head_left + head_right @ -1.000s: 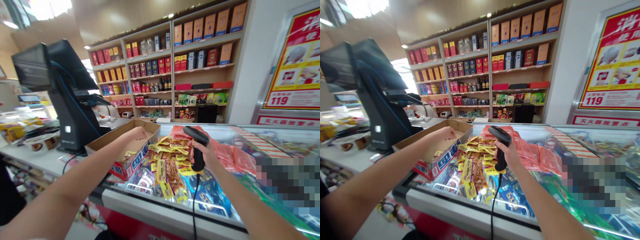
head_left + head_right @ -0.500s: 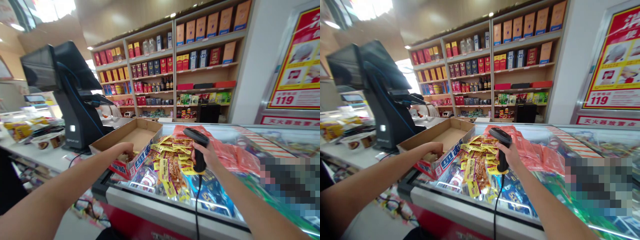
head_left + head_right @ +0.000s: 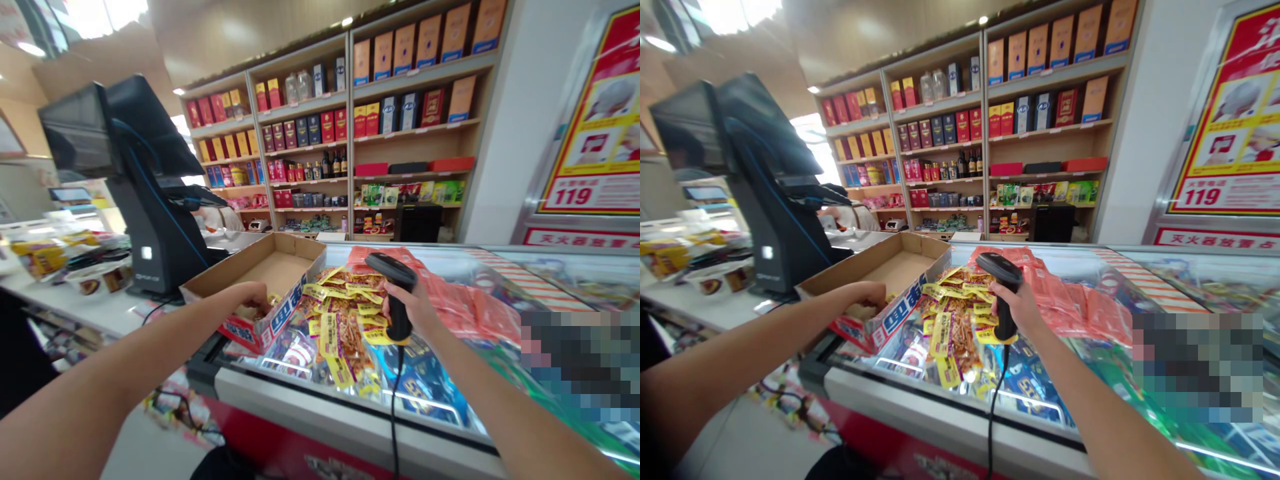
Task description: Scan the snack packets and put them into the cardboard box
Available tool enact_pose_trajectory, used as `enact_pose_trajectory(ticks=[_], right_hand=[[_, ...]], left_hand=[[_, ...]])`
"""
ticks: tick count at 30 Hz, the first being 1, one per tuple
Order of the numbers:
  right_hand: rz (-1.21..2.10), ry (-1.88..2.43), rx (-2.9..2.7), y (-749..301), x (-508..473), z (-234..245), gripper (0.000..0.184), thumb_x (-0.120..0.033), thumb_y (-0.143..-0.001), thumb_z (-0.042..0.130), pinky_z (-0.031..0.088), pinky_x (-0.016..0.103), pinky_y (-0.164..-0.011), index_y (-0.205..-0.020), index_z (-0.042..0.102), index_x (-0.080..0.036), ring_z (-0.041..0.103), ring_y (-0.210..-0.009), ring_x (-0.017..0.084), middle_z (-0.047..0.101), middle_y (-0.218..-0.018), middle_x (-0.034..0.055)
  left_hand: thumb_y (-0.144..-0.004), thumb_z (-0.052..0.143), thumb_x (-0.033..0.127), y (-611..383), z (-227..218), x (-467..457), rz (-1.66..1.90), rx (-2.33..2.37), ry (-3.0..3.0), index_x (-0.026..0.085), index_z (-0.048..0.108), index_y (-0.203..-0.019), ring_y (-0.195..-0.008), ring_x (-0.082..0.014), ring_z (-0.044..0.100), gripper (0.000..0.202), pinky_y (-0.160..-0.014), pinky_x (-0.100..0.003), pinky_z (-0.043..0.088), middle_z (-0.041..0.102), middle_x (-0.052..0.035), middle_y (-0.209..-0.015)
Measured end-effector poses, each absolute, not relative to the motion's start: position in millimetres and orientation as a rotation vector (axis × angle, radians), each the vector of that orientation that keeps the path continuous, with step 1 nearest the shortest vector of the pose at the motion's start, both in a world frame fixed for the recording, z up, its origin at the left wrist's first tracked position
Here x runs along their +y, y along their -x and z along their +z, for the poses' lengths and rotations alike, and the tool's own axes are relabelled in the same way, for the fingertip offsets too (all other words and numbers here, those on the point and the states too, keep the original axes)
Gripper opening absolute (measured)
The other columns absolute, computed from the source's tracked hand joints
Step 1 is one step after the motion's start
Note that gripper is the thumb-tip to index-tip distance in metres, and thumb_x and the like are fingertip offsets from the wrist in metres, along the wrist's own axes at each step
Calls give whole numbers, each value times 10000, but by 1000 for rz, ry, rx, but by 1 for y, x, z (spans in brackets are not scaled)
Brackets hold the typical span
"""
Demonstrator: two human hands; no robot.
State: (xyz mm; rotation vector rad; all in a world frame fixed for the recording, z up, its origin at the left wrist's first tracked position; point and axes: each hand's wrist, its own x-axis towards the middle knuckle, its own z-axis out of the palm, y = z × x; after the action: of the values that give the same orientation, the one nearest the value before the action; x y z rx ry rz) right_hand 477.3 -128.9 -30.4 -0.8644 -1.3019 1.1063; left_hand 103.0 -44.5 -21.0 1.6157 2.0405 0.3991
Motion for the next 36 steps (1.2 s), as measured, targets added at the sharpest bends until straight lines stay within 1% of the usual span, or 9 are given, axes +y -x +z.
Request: enact_pose_trajectory(ticks=[4,7,11,15,18,22,26,30,36], right_hand=[[1078,848,-1309,-476,-128,-30,355,-495,-680,707,426,267,-406,-750,627,-156,543,-370,156,605,-433,20],[1073,848,-1313,-476,-129,-28,336,-479,-682,708,434,269,-413,-733,628,-157,545,-372,156,605,-433,25],[1065,875,-1314,-475,-131,-27,315,-470,-683,709,437,277,-409,-716,629,-167,549,-373,161,606,-444,23],[1058,895,-1337,-475,-132,-27,284,-453,-697,698,446,279,-406,-700,634,-177,547,-375,161,601,-439,23],[1075,891,-1347,-475,-131,-28,280,-453,-696,698,440,277,-393,-712,628,-182,539,-363,160,594,-430,18],[1114,868,-1367,-474,-131,-28,305,-459,-667,719,436,274,-390,-735,612,-181,535,-351,159,585,-414,7],[1086,892,-1415,-475,-133,-27,302,-463,-691,711,431,270,-409,-741,608,-183,540,-363,153,599,-427,10],[1120,878,-1470,-474,-138,-26,290,-460,-707,699,423,272,-413,-758,619,-186,540,-364,153,597,-433,4],[1378,765,-1545,-464,-149,-30,296,-431,-702,711,416,264,-409,-823,628,-173,562,-379,150,617,-510,-5]], left_hand=[[-457,848,176,-99,-2,-48,167,1983,-1442,134,641,-608,-379,-149,505,259,-348,-217,346,593,-55,-483],[-607,796,216,-100,22,-49,433,1877,-1403,122,662,-788,-471,-159,609,245,-408,-205,420,689,-85,-667],[-789,679,247,-124,50,-51,1006,1841,-1457,115,605,-936,-501,-153,651,211,-366,-161,348,712,-106,-827],[-821,659,245,-177,52,-65,1492,1427,-1481,142,577,-1010,-597,-140,674,231,-432,-192,470,707,-78,-954],[-828,635,248,-221,35,-73,1639,1170,-1437,155,554,-979,-633,-150,679,195,-467,-230,518,696,-64,-945],[-824,601,264,-262,-3,-62,1761,1023,-1405,171,520,-900,-593,-124,636,145,-434,-208,488,665,-31,-873],[-850,560,284,-273,-35,-42,1792,904,-1177,185,474,-783,-396,-47,418,147,-342,-144,313,526,48,-618],[-862,542,226,-263,-43,-42,1437,531,-870,195,404,-730,-356,-31,239,194,-325,-111,156,322,86,-525],[-918,420,120,-254,-43,-54,1162,271,-657,186,395,-727,-362,-29,138,204,-340,-84,100,186,79,-560]])
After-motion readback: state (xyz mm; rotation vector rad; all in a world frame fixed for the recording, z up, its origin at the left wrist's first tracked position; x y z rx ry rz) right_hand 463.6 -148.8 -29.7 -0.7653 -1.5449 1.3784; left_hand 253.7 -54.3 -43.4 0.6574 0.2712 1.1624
